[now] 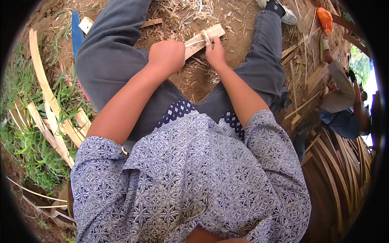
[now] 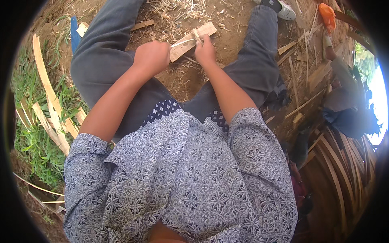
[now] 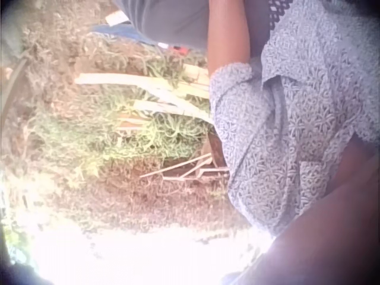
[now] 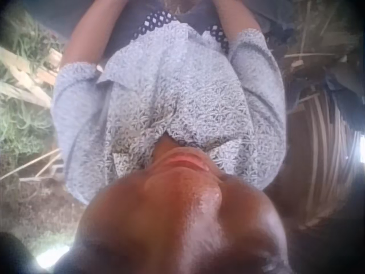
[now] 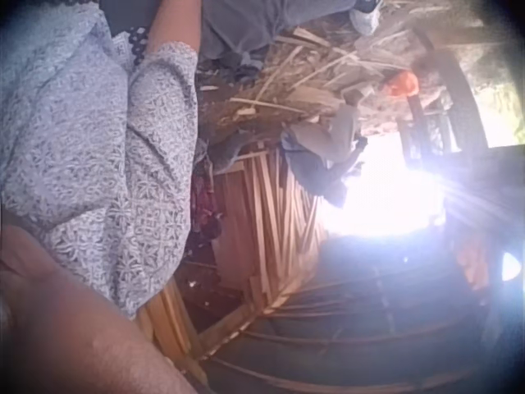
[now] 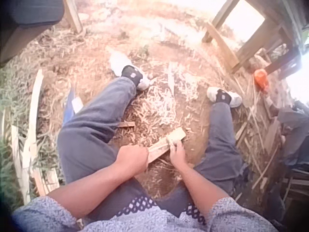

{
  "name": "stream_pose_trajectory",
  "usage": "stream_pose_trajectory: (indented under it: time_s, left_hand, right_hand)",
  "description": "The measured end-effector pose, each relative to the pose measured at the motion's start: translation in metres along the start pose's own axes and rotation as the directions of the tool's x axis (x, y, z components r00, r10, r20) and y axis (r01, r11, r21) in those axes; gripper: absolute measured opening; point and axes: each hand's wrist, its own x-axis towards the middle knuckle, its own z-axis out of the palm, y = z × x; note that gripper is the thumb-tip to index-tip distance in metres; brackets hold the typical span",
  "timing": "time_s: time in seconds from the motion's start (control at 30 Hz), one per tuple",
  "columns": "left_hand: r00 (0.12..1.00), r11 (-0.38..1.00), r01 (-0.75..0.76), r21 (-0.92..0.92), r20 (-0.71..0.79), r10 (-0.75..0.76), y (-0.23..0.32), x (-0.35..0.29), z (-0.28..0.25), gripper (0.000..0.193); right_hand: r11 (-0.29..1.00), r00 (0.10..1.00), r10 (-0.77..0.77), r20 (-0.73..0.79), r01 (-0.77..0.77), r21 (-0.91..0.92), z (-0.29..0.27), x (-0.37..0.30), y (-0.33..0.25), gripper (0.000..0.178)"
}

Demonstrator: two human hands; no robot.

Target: The person sits on the ground and uses a knife to shave thin strips from a small rectangular piece of wood. They hold the wood with one hand and scrape the blade along its length to produce wood shavings.

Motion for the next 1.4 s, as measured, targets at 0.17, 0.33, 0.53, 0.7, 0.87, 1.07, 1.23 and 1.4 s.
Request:
stream_pose_trajectory:
  time_s: [0.17,0.33,0.53,0.7,0.87,1.07,1.23,1.4]
  left_hand:
    - [0.995,1.000,-0.016,-0.009,-0.102,0.015,0.000,-0.004,0.006,0.018]
    - [0.994,0.991,-0.059,0.118,-0.084,0.069,-0.001,-0.001,-0.002,0.009]
    - [0.990,0.988,-0.086,0.128,-0.101,0.099,0.004,-0.001,-0.005,0.008]
    - [0.996,0.993,-0.067,0.096,-0.048,0.072,-0.006,-0.004,0.006,0.015]
    - [0.996,0.995,-0.055,0.083,-0.066,0.060,-0.002,-0.002,0.001,0.017]
    - [0.993,0.996,-0.039,0.082,-0.109,0.048,-0.003,-0.001,0.002,0.021]
    - [0.997,0.997,-0.028,0.074,-0.075,0.033,-0.007,-0.002,0.009,0.024]
    - [0.996,0.995,-0.022,0.099,-0.081,0.030,-0.003,0.000,0.006,0.026]
  right_hand:
    - [0.979,0.979,-0.188,0.072,0.181,0.093,-0.004,-0.018,-0.015,0.024]
    - [0.980,0.984,-0.175,0.020,0.172,0.102,0.010,-0.013,-0.004,0.027]
    - [1.000,1.000,-0.017,0.022,0.017,-0.003,-0.006,-0.002,-0.002,0.026]
    - [0.992,0.977,-0.096,0.190,0.079,0.094,-0.017,-0.026,-0.041,0.025]
    - [0.985,0.981,-0.161,0.108,0.153,0.083,-0.006,-0.015,-0.029,0.026]
    - [0.997,0.997,-0.076,0.028,0.076,-0.002,-0.009,-0.003,-0.018,0.026]
    - [0.996,0.986,-0.093,0.141,0.093,0.010,-0.010,-0.017,-0.029,0.027]
    - [0.985,0.982,-0.150,0.115,0.138,0.101,-0.001,-0.019,-0.034,0.028]
